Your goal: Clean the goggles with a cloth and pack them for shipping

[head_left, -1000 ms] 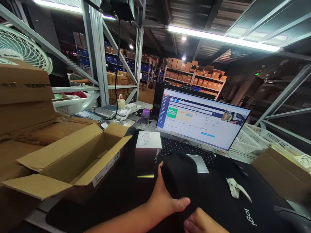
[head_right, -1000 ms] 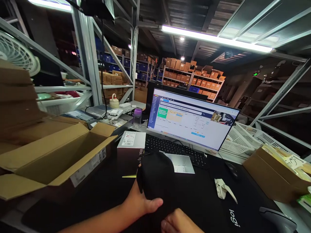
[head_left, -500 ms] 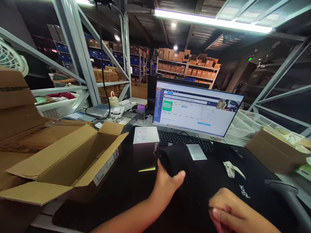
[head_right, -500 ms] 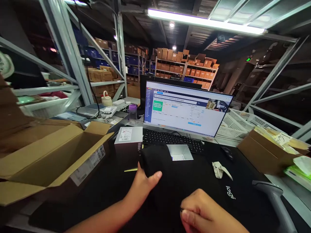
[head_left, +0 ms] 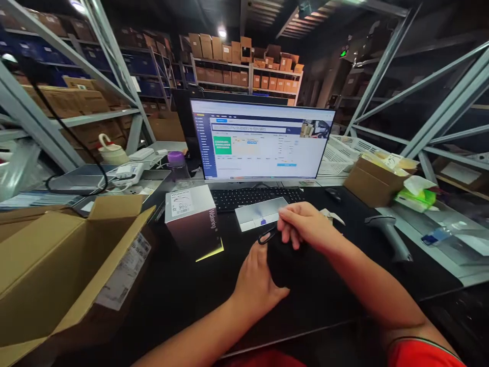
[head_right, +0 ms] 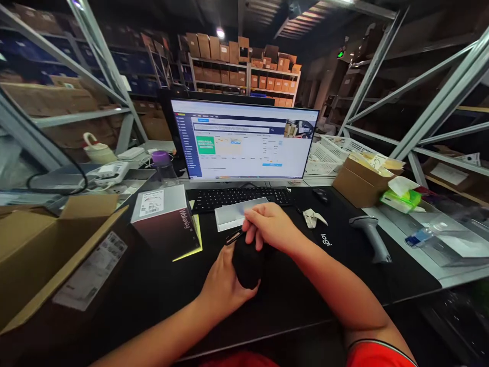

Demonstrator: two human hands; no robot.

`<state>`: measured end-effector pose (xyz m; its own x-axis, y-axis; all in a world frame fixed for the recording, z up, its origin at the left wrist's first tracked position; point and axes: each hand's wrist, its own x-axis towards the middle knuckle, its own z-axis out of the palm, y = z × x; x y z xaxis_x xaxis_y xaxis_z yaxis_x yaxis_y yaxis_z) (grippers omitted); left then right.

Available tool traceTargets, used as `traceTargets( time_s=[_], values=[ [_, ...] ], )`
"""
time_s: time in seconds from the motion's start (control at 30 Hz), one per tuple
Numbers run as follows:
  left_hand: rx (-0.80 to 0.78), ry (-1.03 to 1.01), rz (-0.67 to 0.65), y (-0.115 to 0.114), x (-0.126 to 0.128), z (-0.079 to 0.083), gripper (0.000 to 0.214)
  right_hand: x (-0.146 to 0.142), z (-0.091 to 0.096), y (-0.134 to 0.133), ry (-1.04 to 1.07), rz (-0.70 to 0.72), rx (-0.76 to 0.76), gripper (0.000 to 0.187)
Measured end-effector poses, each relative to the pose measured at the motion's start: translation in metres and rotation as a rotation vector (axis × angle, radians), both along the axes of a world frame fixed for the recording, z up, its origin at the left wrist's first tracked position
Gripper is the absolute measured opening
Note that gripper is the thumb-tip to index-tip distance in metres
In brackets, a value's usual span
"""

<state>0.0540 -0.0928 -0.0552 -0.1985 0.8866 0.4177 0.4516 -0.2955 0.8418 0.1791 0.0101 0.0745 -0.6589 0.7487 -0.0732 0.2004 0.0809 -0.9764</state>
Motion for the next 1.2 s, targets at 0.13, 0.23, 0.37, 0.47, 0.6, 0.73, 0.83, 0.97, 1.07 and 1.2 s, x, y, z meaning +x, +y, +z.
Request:
traceTargets(
  time_s=[0.13, 0.23, 0.37, 0.47, 0.6, 0.73, 0.83, 0.97, 1.07, 1.2],
  values=[
    [-0.041, -0.052, -0.02, 0.002, -0.003, 0.004, 0.086, -0.007, -0.008, -0.004, -0.027, -0.065, 0.179, 0.04],
    [-0.12, -0.173, 0.08, 0.003, -0.006, 0.007, 0.097, 0.01, -0.021, -0.022, 0.127, -0.109, 0.315, 0.031],
    [-0.202, -0.511, 0.153, 0.01, -0.015, 0.008, 0.082, 0.037, -0.05, -0.051, 0.084, 0.025, 0.459, 0.026],
    [-0.205, -0.737, 0.076, 0.011, -0.018, 0.007, 0.065, 0.047, -0.07, -0.054, -0.084, 0.085, 0.692, 0.04],
    [-0.226, -0.932, 0.04, -0.002, -0.002, 0.007, 0.066, 0.048, -0.075, -0.036, -0.229, -0.003, 0.832, 0.046],
    [-0.333, -1.223, -0.027, -0.025, 0.024, 0.001, 0.06, 0.043, -0.071, -0.013, -0.395, 0.168, 1.007, 0.059],
    [-0.423, -1.356, -0.019, -0.039, 0.036, -0.008, 0.054, 0.035, -0.077, 0.001, -0.501, 0.405, 1.122, 0.056],
    [-0.462, -1.346, 0.062, -0.046, 0.035, -0.019, 0.054, 0.025, -0.093, 0.008, -0.44, 0.432, 1.155, 0.018],
    [-0.489, -1.356, 0.119, -0.044, 0.031, -0.022, 0.047, 0.025, -0.102, 0.005, -0.325, 0.23, 1.12, 0.018],
    [-0.535, -1.405, 0.182, -0.037, 0.034, -0.021, 0.026, 0.029, -0.106, 0.006, -0.171, 0.088, 1.1, 0.03]
  ],
)
